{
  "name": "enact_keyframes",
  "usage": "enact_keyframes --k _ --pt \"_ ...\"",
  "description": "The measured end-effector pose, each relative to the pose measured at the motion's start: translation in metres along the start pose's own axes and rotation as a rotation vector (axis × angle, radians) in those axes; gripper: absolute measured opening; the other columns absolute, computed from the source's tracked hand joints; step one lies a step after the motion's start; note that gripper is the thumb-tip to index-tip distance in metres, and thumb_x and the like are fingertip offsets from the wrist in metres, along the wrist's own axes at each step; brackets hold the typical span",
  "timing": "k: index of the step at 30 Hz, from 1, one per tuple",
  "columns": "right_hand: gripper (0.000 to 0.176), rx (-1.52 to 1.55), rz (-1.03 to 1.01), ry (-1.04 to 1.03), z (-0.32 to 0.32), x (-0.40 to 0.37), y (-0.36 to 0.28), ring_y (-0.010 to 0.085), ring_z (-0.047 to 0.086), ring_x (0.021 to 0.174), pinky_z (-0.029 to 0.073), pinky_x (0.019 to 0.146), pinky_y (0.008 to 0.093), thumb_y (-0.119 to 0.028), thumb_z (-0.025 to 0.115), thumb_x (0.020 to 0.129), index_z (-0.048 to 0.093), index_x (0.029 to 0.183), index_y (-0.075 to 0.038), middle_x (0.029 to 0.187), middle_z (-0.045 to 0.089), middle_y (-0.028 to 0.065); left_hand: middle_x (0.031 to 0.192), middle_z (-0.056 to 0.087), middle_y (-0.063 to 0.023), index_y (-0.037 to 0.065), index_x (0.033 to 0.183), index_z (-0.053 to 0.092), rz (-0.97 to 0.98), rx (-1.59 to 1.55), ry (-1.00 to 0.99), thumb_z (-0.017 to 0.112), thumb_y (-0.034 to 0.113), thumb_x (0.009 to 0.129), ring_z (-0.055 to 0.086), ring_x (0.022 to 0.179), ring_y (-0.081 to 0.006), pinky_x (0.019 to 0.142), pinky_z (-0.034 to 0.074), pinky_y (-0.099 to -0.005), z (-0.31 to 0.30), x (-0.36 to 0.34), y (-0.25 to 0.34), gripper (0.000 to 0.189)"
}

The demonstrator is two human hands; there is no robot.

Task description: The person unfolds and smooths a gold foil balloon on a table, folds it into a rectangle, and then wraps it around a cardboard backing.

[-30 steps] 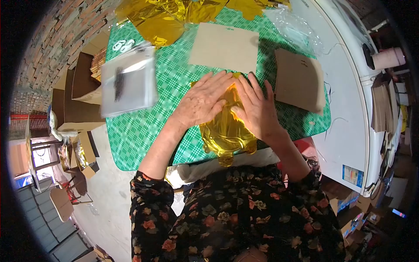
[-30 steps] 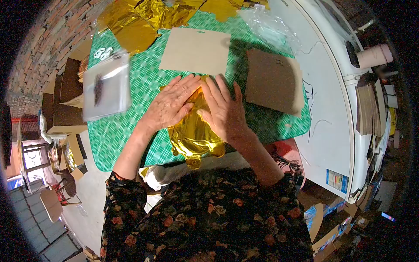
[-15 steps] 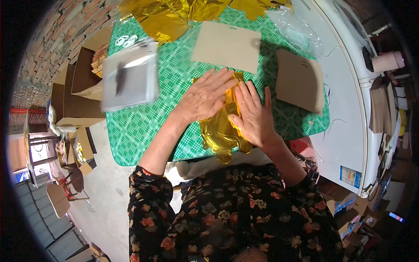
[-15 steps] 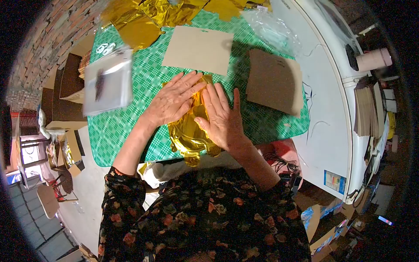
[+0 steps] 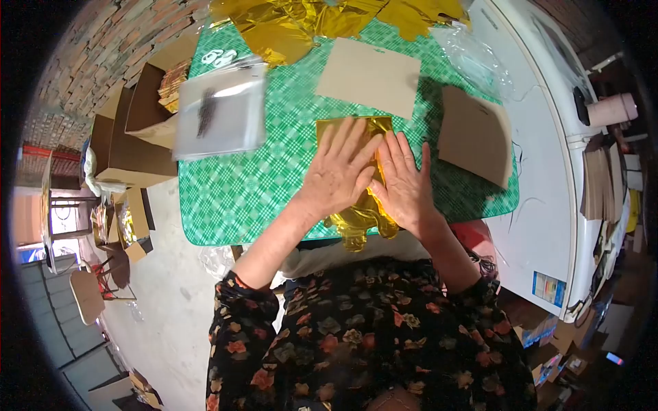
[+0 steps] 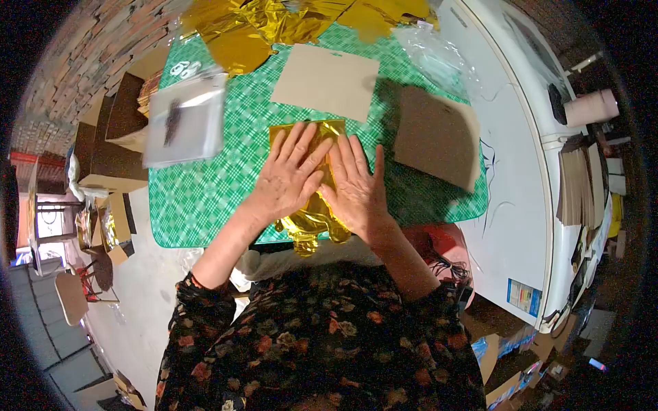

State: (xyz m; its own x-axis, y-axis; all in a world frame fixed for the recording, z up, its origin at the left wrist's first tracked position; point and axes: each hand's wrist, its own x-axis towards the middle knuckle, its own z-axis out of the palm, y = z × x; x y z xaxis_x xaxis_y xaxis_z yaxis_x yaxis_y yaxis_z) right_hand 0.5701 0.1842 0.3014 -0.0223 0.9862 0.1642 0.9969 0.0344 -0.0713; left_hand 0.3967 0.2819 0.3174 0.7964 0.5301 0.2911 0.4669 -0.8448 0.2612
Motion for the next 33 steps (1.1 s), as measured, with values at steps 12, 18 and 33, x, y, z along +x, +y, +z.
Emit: enact_keyframes --k 12,18,33 --pt "0.082 0.014 0.014 -0.008 0.001 0.000 -0.001 0.0282 0.018 0.160 0.005 0.126 0.0657 -0.052 0.059 0.100 0.036 0.159 0.000 0.170 0.027 0.0146 0.167 0.030 -0.0234 0.013 0.160 0.041 -0.254 0.158 0.028 0.048 0.040 0.108 0.023 0.157 -0.0402 0.127 0.018 -0.0559 -0.012 -0.029 0.013 0.060" --pt "0.082 0.002 0.000 0.009 0.001 0.000 -0.001 0.0291 0.020 0.159 0.008 0.125 0.0659 -0.052 0.061 0.099 0.038 0.158 0.001 0.169 0.029 0.0158 0.166 0.035 -0.0182 0.010 0.160 0.040 -0.249 -0.036 0.123 0.047 0.037 0.108 0.028 0.156 -0.0350 0.128 0.019 -0.0505 -0.007 0.002 -0.004 0.059" --pt "0.074 0.030 -0.121 0.111 -0.026 0.024 0.007 0.0292 0.028 0.156 0.009 0.125 0.0647 -0.048 0.060 0.100 0.046 0.151 0.003 0.164 0.038 0.0179 0.167 0.035 -0.0146 0.012 0.160 0.041 -0.245 0.133 0.089 0.048 0.032 0.106 0.028 0.156 -0.0322 0.128 0.019 -0.0512 0.019 0.002 -0.015 0.058"
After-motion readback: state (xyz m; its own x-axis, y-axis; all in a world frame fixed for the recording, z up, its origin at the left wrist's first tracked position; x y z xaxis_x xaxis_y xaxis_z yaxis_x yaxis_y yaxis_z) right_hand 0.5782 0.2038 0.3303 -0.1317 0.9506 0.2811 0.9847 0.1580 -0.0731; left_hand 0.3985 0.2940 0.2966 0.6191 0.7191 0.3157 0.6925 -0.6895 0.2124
